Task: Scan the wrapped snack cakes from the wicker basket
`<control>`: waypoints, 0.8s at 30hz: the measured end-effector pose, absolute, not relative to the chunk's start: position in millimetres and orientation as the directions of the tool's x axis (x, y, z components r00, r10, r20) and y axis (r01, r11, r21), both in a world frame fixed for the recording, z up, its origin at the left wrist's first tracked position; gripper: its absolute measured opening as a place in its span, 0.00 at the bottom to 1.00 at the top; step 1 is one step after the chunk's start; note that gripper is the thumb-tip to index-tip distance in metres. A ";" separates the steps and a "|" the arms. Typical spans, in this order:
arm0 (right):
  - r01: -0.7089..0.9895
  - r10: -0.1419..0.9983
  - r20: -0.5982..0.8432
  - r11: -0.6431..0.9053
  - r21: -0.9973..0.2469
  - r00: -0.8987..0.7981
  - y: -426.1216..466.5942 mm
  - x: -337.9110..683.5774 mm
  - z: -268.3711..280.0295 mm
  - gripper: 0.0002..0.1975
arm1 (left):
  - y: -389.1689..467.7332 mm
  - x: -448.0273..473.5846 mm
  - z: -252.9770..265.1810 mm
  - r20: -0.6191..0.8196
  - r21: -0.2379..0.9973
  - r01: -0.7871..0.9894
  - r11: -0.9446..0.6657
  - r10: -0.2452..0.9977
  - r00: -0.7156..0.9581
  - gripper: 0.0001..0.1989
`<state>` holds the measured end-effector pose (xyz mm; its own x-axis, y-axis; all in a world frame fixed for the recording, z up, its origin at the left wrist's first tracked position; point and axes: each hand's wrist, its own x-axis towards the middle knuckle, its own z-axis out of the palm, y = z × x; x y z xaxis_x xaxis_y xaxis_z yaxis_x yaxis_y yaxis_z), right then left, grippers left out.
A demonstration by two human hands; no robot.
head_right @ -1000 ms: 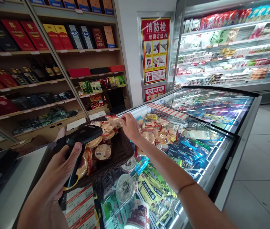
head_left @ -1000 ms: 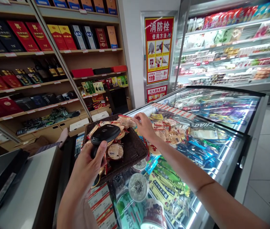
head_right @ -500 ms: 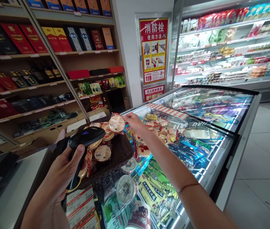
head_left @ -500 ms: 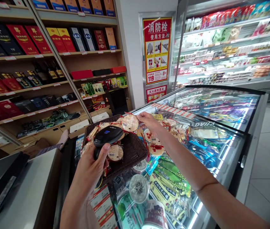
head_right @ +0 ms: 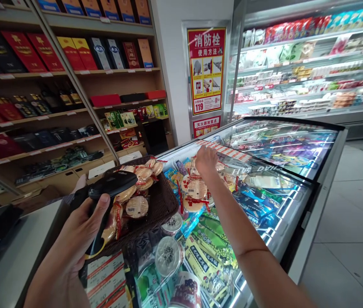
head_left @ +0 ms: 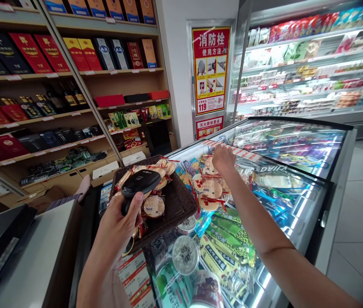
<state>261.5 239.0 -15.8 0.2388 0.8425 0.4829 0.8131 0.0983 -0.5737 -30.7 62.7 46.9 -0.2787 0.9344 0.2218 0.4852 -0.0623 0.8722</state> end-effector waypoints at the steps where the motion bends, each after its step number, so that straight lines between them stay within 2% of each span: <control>1: 0.852 0.831 0.491 0.041 -0.521 0.260 237.9 253.8 -15.0 0.10 | 63.0 -32.1 46.5 0.222 0.879 0.472 -0.064 0.932 -0.287 0.27; 2: 0.882 0.837 0.477 -0.014 -0.471 0.269 236.1 242.7 -13.8 0.09 | 63.4 -33.8 46.1 0.224 0.884 0.463 -0.065 0.928 -0.297 0.27; 4: 0.891 0.912 0.393 0.078 -0.448 0.118 229.1 213.4 -12.5 0.07 | 63.9 -37.5 45.4 0.228 0.884 0.463 -0.064 0.924 -0.307 0.27; 6: 0.813 0.957 0.274 0.237 -0.532 -0.099 218.3 179.6 -15.9 0.08 | 64.1 -40.2 45.2 0.223 0.880 0.472 -0.058 0.927 -0.303 0.27; 8: 0.707 0.934 0.174 0.350 -0.614 -0.311 205.6 147.6 -25.5 0.08 | 64.0 -41.0 45.8 0.217 0.881 0.470 -0.055 0.930 -0.298 0.27; 9: 0.657 0.901 0.162 0.407 -0.634 -0.402 199.8 133.9 -32.0 0.10 | 63.9 -40.5 46.3 0.218 0.883 0.465 -0.059 0.930 -0.296 0.27; 12: 0.604 0.830 0.109 0.481 -0.635 -0.547 188.4 107.0 -53.0 0.24 | 63.1 -36.8 48.0 0.222 0.887 0.456 -0.070 0.931 -0.290 0.27; 14: 0.624 0.818 0.113 0.511 -0.591 -0.564 187.4 100.6 -63.2 0.34 | 62.8 -34.4 48.4 0.224 0.884 0.461 -0.072 0.933 -0.283 0.27; 16: 0.667 0.837 0.129 0.508 -0.545 -0.532 190.2 100.6 -67.4 0.38 | 63.0 -33.4 47.9 0.234 0.878 0.473 -0.077 0.931 -0.282 0.26; 18: 0.678 0.842 0.108 0.495 -0.544 -0.528 194.2 104.4 -65.5 0.34 | 63.6 -34.0 46.8 0.238 0.870 0.487 -0.077 0.931 -0.277 0.27; 22: 0.574 0.811 0.076 0.473 -0.668 -0.580 200.7 121.3 -47.3 0.16 | 63.5 -35.9 45.6 0.230 0.860 0.507 -0.065 0.935 -0.270 0.28; 24: 0.585 0.858 0.087 0.417 -0.696 -0.507 202.8 135.8 -32.9 0.15 | 62.7 -35.3 46.3 0.216 0.859 0.509 -0.054 0.939 -0.266 0.28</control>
